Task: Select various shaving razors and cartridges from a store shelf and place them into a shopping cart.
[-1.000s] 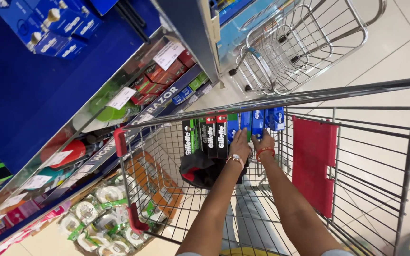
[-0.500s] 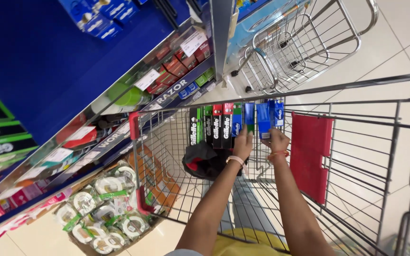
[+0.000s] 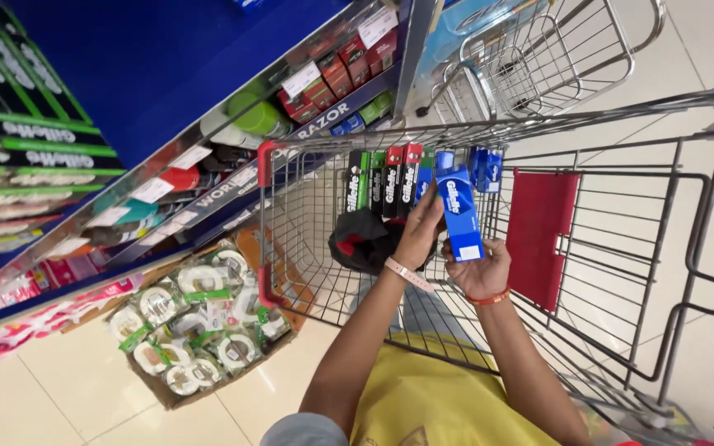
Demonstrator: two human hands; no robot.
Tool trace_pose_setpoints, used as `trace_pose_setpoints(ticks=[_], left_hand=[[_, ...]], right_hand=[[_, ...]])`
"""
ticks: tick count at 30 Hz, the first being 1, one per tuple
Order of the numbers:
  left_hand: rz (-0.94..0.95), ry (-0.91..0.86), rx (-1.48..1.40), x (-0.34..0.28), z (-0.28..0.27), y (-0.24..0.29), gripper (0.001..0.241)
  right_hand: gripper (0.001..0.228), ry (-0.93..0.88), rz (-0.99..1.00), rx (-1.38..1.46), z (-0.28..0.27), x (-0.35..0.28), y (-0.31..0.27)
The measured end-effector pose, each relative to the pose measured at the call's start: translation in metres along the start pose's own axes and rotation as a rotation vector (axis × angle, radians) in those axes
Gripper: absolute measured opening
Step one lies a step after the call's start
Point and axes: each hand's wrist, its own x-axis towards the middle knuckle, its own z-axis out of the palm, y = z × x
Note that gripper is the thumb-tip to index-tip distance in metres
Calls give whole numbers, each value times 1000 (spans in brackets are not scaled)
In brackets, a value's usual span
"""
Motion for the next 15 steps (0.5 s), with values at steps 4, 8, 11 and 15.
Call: trace_pose_setpoints(ticks=[4, 8, 11, 15], left_hand=[[133, 17, 117, -12, 14, 22, 69], [226, 68, 218, -13, 24, 34, 62], [265, 63, 239, -12, 26, 36, 61], [295, 14, 268, -16, 41, 51, 62]], right_hand=[[62, -61, 12, -64, 25, -11, 6], [59, -68, 15, -69, 42, -16, 9], [57, -126, 27, -37, 56, -17, 14], [56, -156, 6, -53, 69, -17, 16]])
